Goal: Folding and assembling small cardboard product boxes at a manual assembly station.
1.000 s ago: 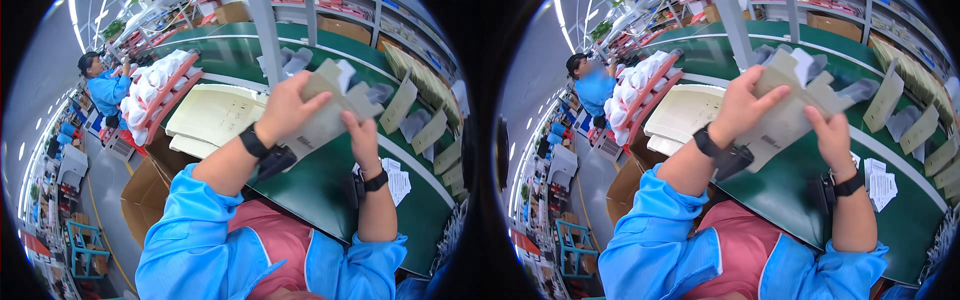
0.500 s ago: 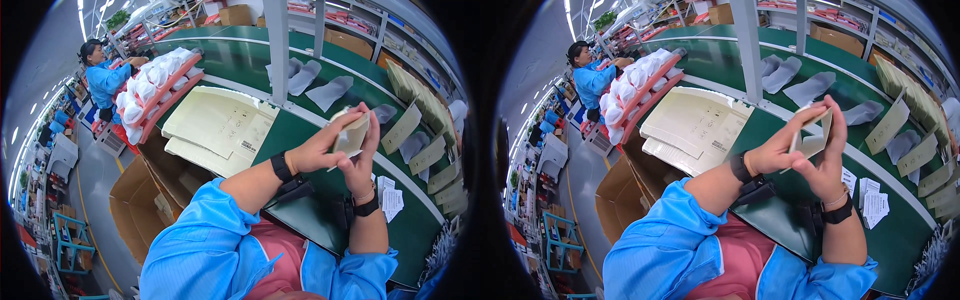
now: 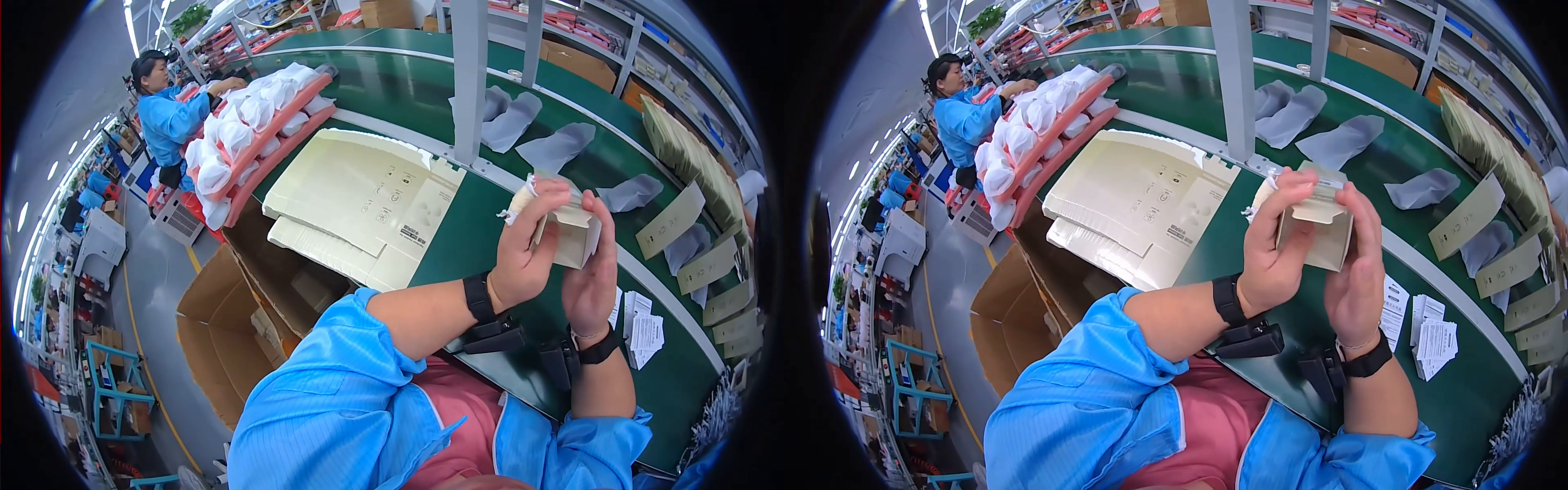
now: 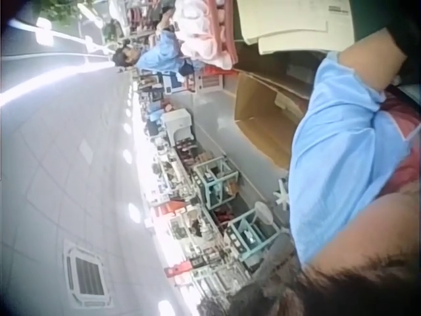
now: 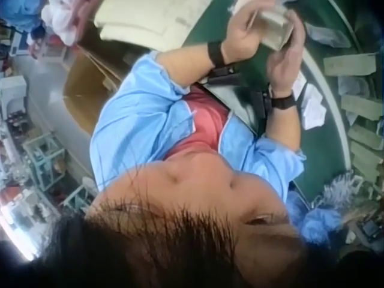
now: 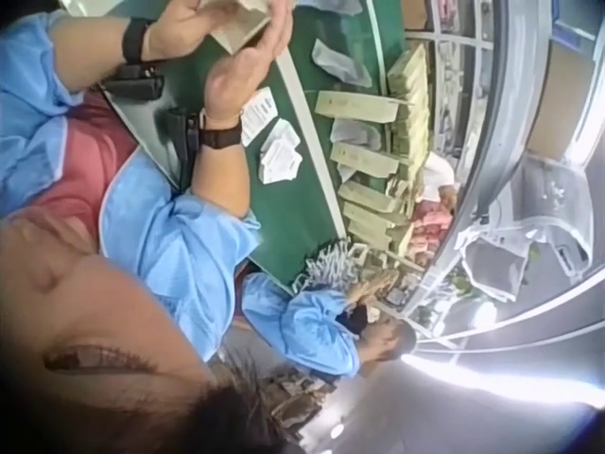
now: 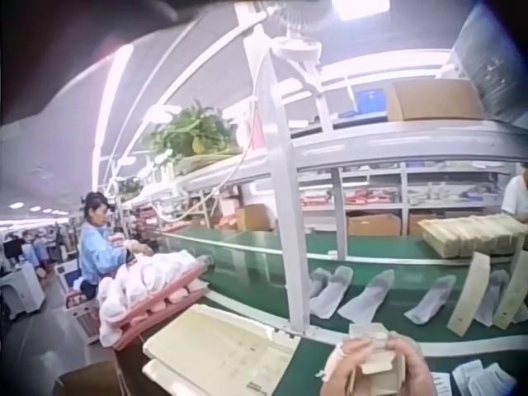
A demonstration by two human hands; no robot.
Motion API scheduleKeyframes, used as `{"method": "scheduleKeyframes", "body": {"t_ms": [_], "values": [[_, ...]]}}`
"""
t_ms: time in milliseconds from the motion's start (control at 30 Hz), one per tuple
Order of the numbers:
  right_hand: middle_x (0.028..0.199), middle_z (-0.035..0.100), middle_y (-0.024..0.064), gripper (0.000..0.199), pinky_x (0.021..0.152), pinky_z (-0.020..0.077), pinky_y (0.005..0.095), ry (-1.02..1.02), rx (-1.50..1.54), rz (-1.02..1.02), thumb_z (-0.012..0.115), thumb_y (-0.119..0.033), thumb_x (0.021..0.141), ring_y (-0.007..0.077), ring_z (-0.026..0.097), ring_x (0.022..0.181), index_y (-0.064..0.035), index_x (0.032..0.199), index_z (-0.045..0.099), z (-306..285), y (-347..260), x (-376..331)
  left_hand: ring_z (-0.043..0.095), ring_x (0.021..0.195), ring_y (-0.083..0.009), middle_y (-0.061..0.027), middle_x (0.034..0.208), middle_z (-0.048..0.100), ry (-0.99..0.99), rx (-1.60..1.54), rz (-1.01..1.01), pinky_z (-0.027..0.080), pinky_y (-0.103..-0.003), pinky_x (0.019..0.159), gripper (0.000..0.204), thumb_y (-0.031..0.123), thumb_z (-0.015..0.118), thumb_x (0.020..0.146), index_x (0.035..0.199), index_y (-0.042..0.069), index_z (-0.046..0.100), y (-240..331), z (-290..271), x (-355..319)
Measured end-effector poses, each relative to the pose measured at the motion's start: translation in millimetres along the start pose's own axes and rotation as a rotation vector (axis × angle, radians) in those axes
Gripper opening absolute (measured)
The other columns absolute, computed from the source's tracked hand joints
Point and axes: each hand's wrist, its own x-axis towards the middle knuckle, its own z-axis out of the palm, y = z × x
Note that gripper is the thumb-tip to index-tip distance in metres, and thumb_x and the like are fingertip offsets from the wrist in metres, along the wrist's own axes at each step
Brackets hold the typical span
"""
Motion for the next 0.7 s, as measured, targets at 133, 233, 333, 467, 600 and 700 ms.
{"method": "scheduleKeyframes", "body": {"t_ms": [133,233,333,467,600,700], "values": [[0.140,0.038,0.0097,0.054,0.109,0.0269,0.0348,0.059,-0.225,0.015,0.053,-0.020,0.095,0.0216,0.035,0.131,-0.0042,0.141,0.030,7,0,-4,0.032,0.132,-0.0350,-0.0188,0.139,0.040,-0.042,-0.211,-0.033,0.020,-0.044,0.110,0.043,0.005,0.049,0.089,0.132,0.005,0.048,18,1,6],[0.139,0.038,0.0096,0.056,0.109,0.0267,0.0349,0.134,-0.219,0.023,0.053,-0.022,0.095,0.0220,0.035,0.132,-0.0042,0.142,0.029,10,7,-5,0.028,0.135,-0.0338,-0.0166,0.142,0.036,-0.098,-0.134,-0.029,0.020,-0.043,0.110,0.043,0.009,0.047,0.092,0.135,0.005,0.046,10,-3,6],[0.139,0.039,0.0094,0.057,0.109,0.0268,0.0347,0.187,-0.198,0.058,0.054,-0.021,0.094,0.0221,0.036,0.131,-0.0043,0.143,0.028,8,7,-5,0.026,0.137,-0.0337,-0.0156,0.144,0.034,-0.132,-0.050,-0.035,0.020,-0.042,0.111,0.043,0.011,0.046,0.093,0.135,0.006,0.047,5,-1,4],[0.139,0.039,0.0089,0.055,0.109,0.0275,0.0342,0.186,-0.089,0.116,0.053,-0.017,0.094,0.0216,0.037,0.130,-0.0044,0.142,0.028,11,0,-2,0.027,0.136,-0.0350,-0.0161,0.143,0.036,-0.161,0.052,-0.029,0.020,-0.042,0.110,0.041,0.010,0.046,0.091,0.131,0.008,0.052,3,-1,2],[0.140,0.039,0.0087,0.052,0.109,0.0281,0.0337,0.139,0.041,0.124,0.051,-0.013,0.094,0.0208,0.039,0.128,-0.0038,0.141,0.030,16,-3,2,0.028,0.136,-0.0360,-0.0167,0.141,0.038,-0.197,0.047,-0.009,0.020,-0.044,0.110,0.043,0.005,0.044,0.087,0.129,0.008,0.055,5,-6,2],[0.141,0.038,0.0089,0.052,0.109,0.0279,0.0333,0.152,0.025,0.158,0.050,-0.012,0.093,0.0207,0.040,0.128,-0.0032,0.141,0.031,14,1,0,0.028,0.135,-0.0362,-0.0170,0.140,0.040,-0.194,0.005,-0.035,0.019,-0.045,0.111,0.044,0.002,0.043,0.085,0.127,0.008,0.056,8,-6,2]]}}
